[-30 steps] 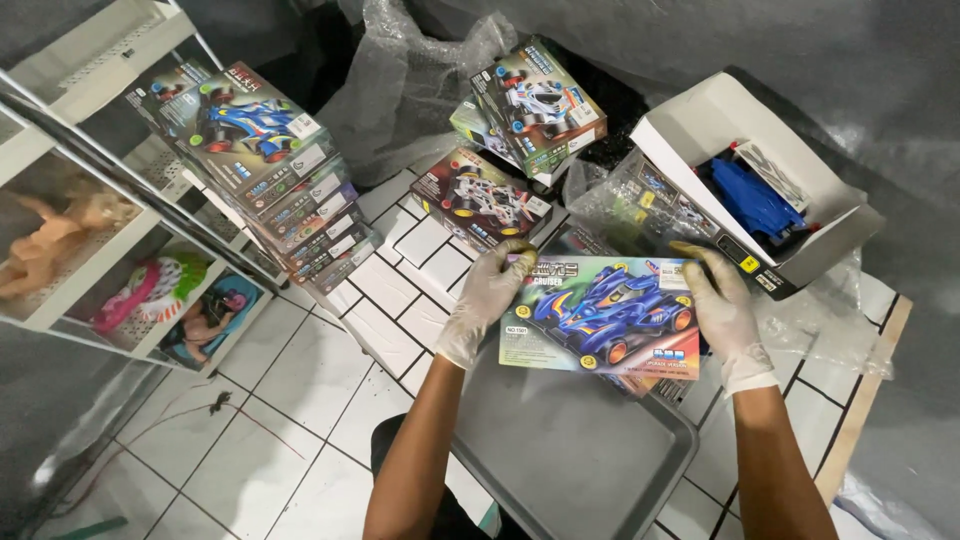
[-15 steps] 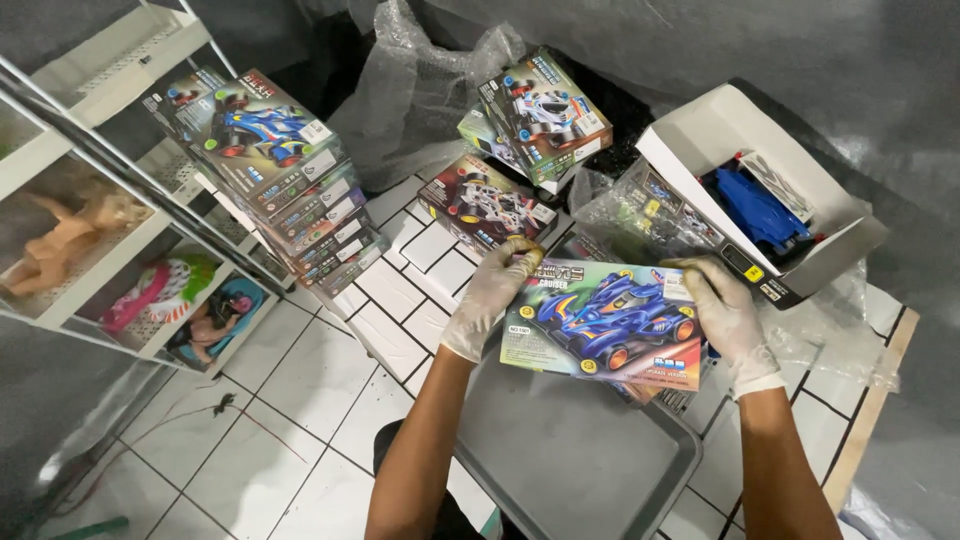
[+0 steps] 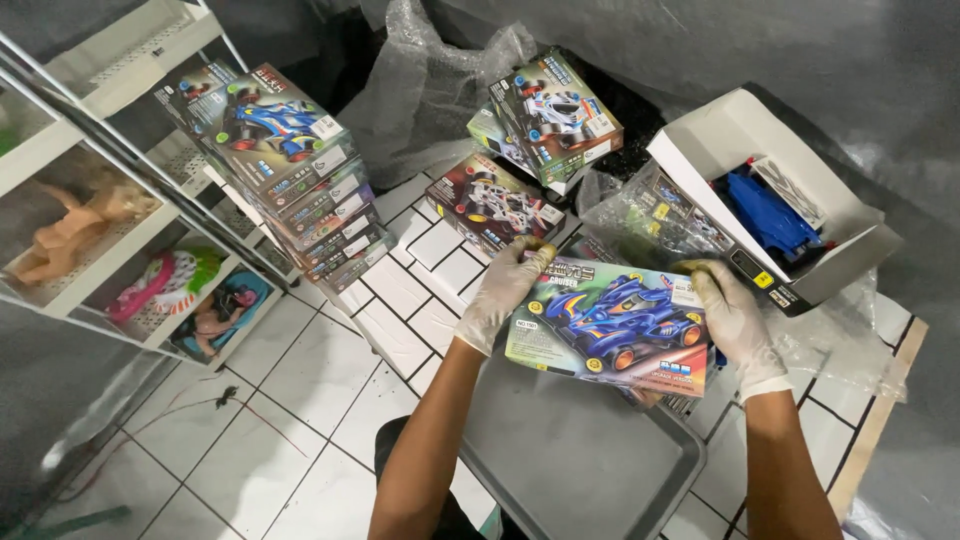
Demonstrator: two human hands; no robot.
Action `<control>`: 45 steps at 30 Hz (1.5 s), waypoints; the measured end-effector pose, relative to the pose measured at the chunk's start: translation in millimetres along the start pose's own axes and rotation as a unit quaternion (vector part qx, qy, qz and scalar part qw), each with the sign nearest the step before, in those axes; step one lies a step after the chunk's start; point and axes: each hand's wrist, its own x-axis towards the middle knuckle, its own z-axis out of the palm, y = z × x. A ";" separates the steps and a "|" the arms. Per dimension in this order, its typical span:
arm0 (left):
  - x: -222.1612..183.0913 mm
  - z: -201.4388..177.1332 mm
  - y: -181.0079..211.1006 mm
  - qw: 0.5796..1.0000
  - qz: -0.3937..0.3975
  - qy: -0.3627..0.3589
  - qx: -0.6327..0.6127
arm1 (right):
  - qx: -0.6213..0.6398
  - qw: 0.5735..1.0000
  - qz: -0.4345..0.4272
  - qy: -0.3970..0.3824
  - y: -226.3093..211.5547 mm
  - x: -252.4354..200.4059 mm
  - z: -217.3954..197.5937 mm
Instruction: Assembling a miniature toy car kit and organizing the associated product boxes
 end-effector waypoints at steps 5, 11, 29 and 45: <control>2.6 1.9 -9.5 0.999 0.020 -0.008 -0.041 | -0.015 0.999 0.029 0.022 18.3 2.4 1.5; 5.3 -2.4 -15.6 0.995 0.064 -0.023 -0.075 | -0.090 0.992 0.085 0.033 50.1 17.0 5.4; 6.1 -3.9 -10.9 1.000 -0.025 0.001 0.015 | -0.130 0.987 0.097 0.020 48.1 20.2 -0.9; -26.1 -0.5 3.2 0.988 -0.093 0.054 0.115 | -0.286 0.939 0.192 -0.018 132.3 46.1 0.3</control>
